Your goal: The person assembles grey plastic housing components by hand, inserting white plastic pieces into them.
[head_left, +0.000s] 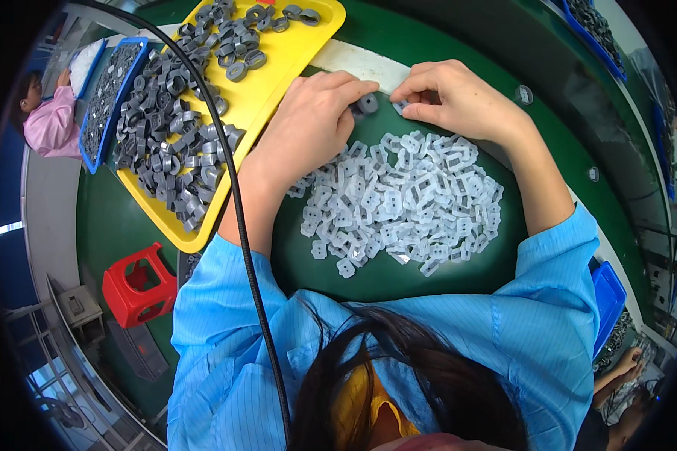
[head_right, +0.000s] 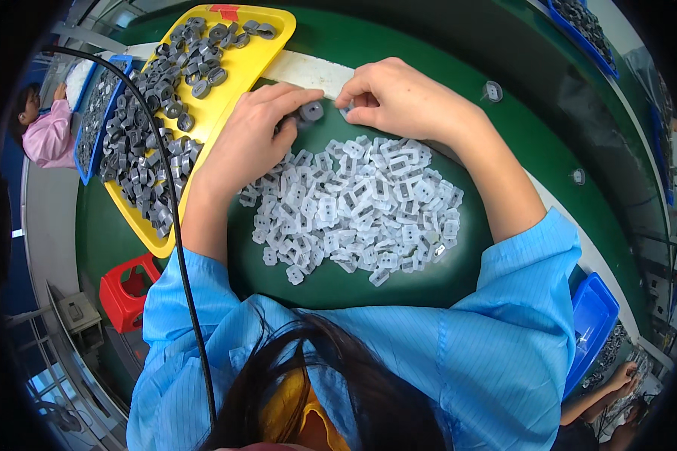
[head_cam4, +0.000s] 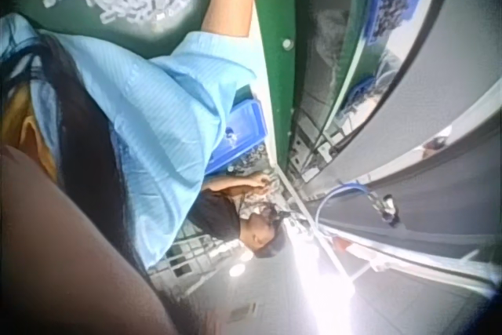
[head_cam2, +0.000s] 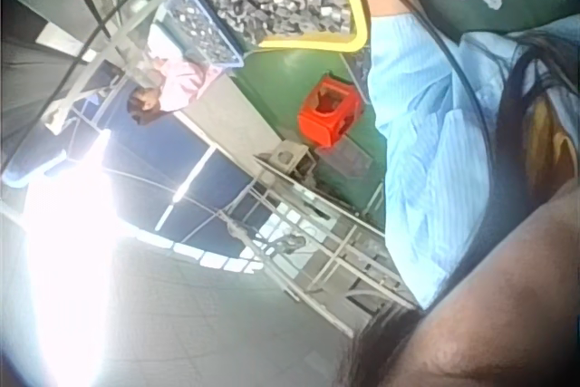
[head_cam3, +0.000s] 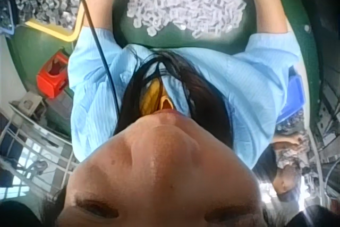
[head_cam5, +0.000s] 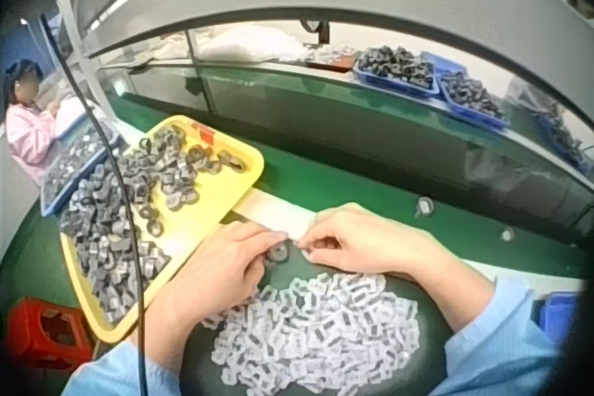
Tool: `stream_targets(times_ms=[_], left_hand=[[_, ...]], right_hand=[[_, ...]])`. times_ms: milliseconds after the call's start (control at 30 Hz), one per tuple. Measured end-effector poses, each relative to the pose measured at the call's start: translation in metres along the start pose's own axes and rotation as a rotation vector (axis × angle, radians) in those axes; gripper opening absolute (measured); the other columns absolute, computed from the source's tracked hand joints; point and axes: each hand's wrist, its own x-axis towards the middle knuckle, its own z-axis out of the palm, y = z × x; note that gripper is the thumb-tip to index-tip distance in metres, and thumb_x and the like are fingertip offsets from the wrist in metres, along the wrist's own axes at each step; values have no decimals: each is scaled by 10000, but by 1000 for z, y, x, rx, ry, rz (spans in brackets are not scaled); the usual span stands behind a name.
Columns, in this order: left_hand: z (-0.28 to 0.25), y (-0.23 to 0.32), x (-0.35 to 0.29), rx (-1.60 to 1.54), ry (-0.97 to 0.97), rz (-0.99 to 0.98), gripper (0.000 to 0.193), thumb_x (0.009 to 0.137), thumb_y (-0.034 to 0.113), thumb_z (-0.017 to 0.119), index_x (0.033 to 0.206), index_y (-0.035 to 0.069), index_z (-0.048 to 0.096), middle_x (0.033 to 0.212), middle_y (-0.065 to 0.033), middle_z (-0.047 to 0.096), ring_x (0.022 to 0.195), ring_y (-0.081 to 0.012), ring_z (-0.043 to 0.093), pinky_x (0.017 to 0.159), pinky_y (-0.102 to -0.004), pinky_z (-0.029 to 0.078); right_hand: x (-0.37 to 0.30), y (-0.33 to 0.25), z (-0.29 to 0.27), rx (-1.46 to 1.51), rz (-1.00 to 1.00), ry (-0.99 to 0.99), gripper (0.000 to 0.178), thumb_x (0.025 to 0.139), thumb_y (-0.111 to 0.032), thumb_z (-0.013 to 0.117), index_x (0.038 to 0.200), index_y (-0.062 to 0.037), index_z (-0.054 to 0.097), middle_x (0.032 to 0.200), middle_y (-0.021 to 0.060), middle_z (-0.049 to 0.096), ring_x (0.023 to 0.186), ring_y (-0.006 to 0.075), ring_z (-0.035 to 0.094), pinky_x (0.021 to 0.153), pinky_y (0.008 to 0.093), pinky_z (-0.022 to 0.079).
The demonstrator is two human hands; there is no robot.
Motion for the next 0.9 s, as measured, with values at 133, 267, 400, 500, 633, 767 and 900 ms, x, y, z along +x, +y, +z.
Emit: stream_targets(times_ms=[133,267,400,500,633,767,900], left_hand=[[-5,5,2,2,10,-37,343,766,28,623,1102,86,658,1031,-91,626,947,-295,588,840,-380,448],[-3,2,2,10,-13,-15,270,757,106,695,1025,79,670,1057,-74,622,966,-286,584,841,-369,438],[-6,2,3,7,0,-41,261,739,133,728,982,59,667,980,-66,643,928,-279,597,833,-365,443],[-1,7,3,-110,93,-100,242,734,105,722,951,18,658,878,-92,668,834,-269,636,771,-351,486],[-3,15,7,-395,207,-237,225,765,73,710,968,-7,656,743,-72,661,685,-147,629,687,-269,504],[-10,19,6,-524,157,-321,263,786,71,710,1023,-27,653,711,-12,614,669,-69,566,673,-220,482],[-10,12,5,-614,122,-310,324,795,27,670,1109,-37,618,771,-5,596,709,-67,554,677,-223,479]], right_hand=[[2,1,1,17,-66,59,212,781,-99,703,969,-2,690,881,140,647,784,277,626,713,366,508],[2,-4,1,-115,10,4,215,766,-87,708,966,-8,694,921,155,657,829,296,635,744,361,508],[2,-2,3,-64,-91,102,188,776,-97,707,934,4,692,858,149,674,746,285,638,687,354,512],[1,-15,-3,155,41,235,147,799,-105,707,883,15,704,731,109,684,606,172,624,592,295,497],[-1,-37,-1,581,74,182,117,811,-123,726,878,-28,733,745,34,687,651,76,605,579,220,476],[9,-26,14,422,-34,403,140,808,-125,731,905,-24,725,794,42,695,700,83,627,640,230,509],[14,-18,18,602,81,442,160,848,-115,704,938,17,697,828,54,696,717,89,646,678,221,526]])
